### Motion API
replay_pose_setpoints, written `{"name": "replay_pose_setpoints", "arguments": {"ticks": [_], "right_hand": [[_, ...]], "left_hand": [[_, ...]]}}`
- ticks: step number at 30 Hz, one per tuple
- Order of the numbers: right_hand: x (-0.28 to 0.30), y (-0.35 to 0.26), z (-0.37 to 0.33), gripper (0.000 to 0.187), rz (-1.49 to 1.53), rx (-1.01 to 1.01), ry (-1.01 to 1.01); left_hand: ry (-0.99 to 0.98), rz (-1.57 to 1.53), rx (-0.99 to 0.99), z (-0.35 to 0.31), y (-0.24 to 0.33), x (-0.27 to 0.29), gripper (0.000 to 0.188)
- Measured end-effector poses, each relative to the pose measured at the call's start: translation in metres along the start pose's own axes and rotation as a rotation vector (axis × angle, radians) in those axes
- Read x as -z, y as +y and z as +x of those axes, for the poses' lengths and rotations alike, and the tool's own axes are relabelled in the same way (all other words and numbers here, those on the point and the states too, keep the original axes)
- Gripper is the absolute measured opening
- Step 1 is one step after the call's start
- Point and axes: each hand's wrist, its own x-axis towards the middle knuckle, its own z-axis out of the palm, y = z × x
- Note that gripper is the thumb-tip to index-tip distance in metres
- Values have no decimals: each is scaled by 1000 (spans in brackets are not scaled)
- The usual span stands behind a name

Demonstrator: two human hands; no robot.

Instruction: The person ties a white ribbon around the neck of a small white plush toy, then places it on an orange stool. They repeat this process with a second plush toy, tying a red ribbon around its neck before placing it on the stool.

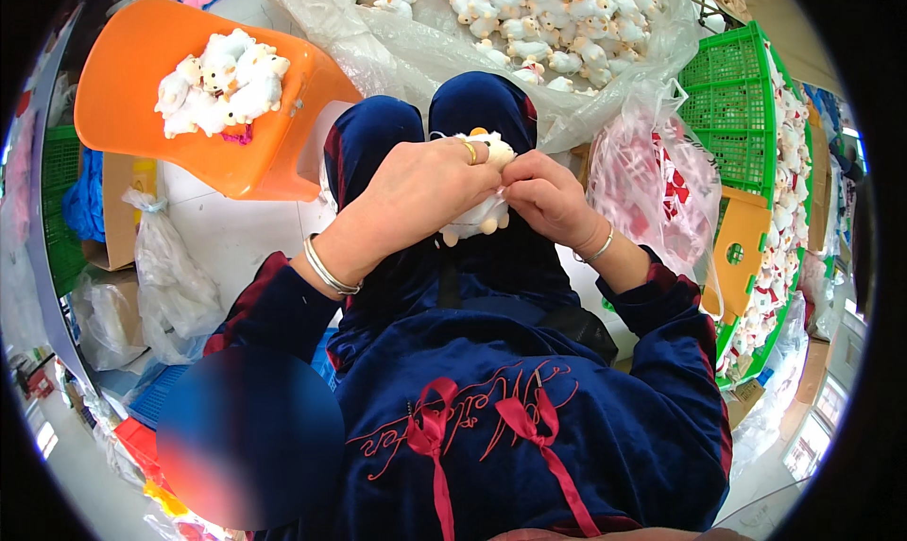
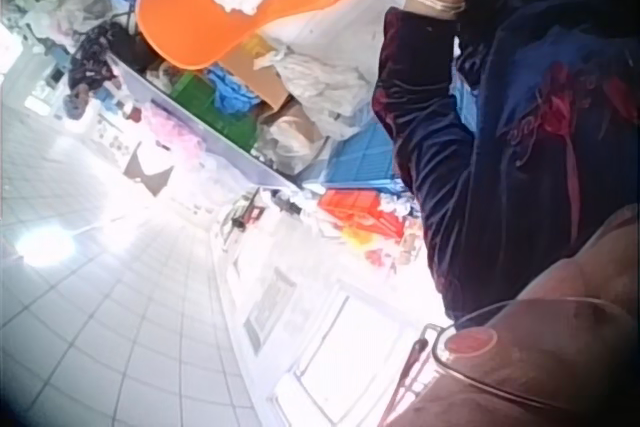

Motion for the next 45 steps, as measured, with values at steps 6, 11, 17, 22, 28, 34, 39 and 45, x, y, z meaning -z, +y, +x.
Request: {"name": "replay_pose_setpoints", "arguments": {"ticks": [6, 11, 17, 22, 28, 34, 39, 45], "right_hand": [[-6, 5, 8, 25, 36, 36, -53], [-7, 9, 19, 25, 40, 95, -133], [-7, 11, 22, 23, 39, 75, -146], [-11, 6, 24, 21, 36, 32, -111], [-16, 4, 24, 21, 56, -8, -71], [-18, 4, 29, 22, 46, 8, -76], [-21, 6, 30, 21, 42, 15, -88], [-22, 6, 34, 21, 62, 27, -123]], "left_hand": [[-56, -41, -165, -4, -21, 8, 10], [-205, -68, -239, -4, -34, 16, 6], [-90, -116, -217, -7, -38, 2, 8], [-21, -206, -96, -15, -32, -2, 10], [-6, -368, 88, -27, -31, -3, 10], [8, -354, 55, -31, -34, -3, 11], [4, -310, 1, -33, -37, 0, 13], [-5, -233, -62, -33, -39, 5, 12]]}}
